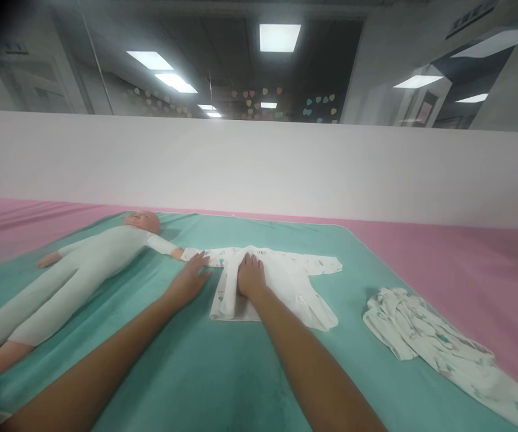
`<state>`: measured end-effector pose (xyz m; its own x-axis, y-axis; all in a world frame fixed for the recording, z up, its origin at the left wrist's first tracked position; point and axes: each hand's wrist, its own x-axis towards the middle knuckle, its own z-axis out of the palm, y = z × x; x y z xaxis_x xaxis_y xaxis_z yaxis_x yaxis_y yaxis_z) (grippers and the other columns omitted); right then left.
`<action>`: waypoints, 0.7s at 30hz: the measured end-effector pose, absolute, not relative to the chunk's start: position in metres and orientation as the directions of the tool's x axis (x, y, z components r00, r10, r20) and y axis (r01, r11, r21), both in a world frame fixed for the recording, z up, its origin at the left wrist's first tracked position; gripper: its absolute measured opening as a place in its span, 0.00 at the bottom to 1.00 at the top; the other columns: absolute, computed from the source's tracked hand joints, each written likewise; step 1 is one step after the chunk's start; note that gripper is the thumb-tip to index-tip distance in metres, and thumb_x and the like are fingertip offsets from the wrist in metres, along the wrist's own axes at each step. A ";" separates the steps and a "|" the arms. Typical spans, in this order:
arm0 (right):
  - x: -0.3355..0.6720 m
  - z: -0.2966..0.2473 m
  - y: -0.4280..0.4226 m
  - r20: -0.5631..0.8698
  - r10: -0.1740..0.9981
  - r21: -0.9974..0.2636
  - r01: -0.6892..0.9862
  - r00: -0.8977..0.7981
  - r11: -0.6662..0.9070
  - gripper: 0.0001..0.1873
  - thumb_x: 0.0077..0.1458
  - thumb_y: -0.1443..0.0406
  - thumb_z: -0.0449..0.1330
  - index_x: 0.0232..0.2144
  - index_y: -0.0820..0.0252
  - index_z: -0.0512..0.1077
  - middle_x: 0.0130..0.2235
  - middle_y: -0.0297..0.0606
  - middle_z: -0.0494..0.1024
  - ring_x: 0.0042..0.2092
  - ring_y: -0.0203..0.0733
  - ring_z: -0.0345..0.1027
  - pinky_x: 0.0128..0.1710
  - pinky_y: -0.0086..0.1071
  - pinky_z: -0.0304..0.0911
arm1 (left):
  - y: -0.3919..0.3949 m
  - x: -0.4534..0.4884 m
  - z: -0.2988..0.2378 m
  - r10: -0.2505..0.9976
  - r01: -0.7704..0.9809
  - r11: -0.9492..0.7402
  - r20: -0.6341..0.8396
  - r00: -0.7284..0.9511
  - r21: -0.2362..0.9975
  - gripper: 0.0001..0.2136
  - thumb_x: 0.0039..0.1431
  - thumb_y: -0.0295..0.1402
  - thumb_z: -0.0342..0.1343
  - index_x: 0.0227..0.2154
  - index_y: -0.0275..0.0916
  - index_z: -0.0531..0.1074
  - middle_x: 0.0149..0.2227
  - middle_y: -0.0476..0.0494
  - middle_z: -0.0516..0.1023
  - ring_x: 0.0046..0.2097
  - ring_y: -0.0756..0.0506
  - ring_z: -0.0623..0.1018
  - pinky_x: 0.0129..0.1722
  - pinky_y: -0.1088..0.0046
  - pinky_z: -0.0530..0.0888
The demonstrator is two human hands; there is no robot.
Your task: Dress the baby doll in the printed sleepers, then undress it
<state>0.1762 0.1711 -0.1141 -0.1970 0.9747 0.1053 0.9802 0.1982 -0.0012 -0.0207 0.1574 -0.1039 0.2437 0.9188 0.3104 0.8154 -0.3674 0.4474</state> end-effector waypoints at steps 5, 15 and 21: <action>0.176 -0.114 0.171 0.100 0.976 -0.008 0.981 -0.194 0.195 0.34 0.52 0.64 0.50 0.59 0.72 0.49 0.64 0.51 0.43 0.64 0.54 0.36 0.60 0.45 0.40 | 0.153 -0.018 -0.100 0.929 0.908 -0.349 0.213 0.302 0.231 0.20 0.61 0.43 0.38 0.52 0.45 0.62 0.58 0.45 0.62 0.60 0.40 0.58 0.55 0.53 0.56; 0.177 -0.112 0.169 0.120 0.974 -0.025 0.981 -0.189 0.194 0.32 0.52 0.65 0.49 0.59 0.71 0.50 0.64 0.50 0.45 0.64 0.51 0.36 0.60 0.45 0.39 | 0.168 0.005 -0.086 0.854 0.901 -0.399 0.428 0.296 0.171 0.20 0.63 0.39 0.36 0.50 0.35 0.64 0.52 0.34 0.67 0.57 0.38 0.62 0.55 0.60 0.56; 0.178 -0.113 0.171 0.139 0.974 -0.063 0.980 -0.180 0.190 0.31 0.54 0.66 0.45 0.60 0.71 0.48 0.64 0.49 0.47 0.63 0.48 0.38 0.60 0.44 0.40 | 0.211 0.042 -0.109 0.826 0.772 -0.561 0.263 0.498 0.299 0.20 0.62 0.39 0.38 0.54 0.40 0.61 0.59 0.40 0.59 0.61 0.41 0.56 0.58 0.59 0.52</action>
